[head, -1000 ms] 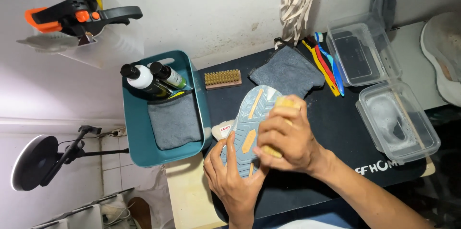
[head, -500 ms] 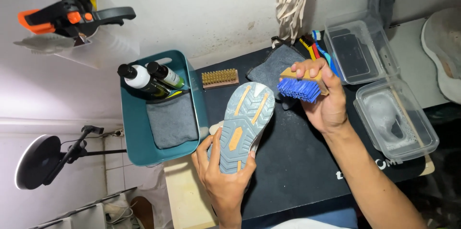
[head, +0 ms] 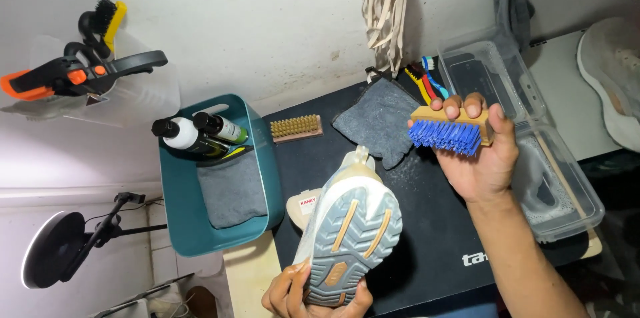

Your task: The person scrubs the sole of a white and blue sneaker using a blue-bristled brush. They repeatedly dip the brush into a container of soapy water and scrub different sections of the shoe's tread pattern.

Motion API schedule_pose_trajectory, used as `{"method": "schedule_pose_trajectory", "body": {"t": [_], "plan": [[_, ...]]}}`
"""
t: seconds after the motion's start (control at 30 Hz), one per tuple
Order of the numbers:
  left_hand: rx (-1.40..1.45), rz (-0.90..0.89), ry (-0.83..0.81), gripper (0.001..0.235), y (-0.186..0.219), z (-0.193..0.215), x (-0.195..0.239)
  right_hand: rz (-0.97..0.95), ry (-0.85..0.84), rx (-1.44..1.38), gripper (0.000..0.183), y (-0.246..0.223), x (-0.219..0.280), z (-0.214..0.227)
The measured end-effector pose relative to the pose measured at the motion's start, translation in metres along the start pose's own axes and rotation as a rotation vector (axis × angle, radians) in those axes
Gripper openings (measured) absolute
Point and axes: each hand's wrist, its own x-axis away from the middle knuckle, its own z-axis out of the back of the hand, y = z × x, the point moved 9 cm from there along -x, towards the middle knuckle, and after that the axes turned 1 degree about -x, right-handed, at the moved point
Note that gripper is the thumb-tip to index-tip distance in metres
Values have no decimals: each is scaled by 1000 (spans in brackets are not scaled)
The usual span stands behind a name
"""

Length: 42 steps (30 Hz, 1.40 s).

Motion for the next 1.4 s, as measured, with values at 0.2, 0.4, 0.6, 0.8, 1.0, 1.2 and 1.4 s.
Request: {"method": "schedule_pose_trajectory", "body": {"t": [0.2, 0.4, 0.6, 0.8, 1.0, 1.2, 1.4], "plan": [[6, 18, -39, 77, 2, -3, 3, 1, -32, 15, 23, 1, 2, -4], [19, 44, -75, 75, 8, -3, 5, 72, -84, 125, 22, -4, 4, -11], [-21, -98, -314, 58, 50, -28, -33, 225, -219, 439, 24, -9, 10, -16], [-59, -138, -314, 51, 60, -37, -41, 481, -469, 1164, 33, 0, 30, -79], [-68, -113, -340, 50, 61, -40, -44, 536, -416, 1429, 14, 13, -1, -66], [-98, -111, -358, 52, 56, -43, -41, 591, -563, 1312, 21, 10, 27, -107], [-78, -75, -387, 61, 49, -47, -42, 497, -443, 1342, 17, 25, -5, -74]]}}
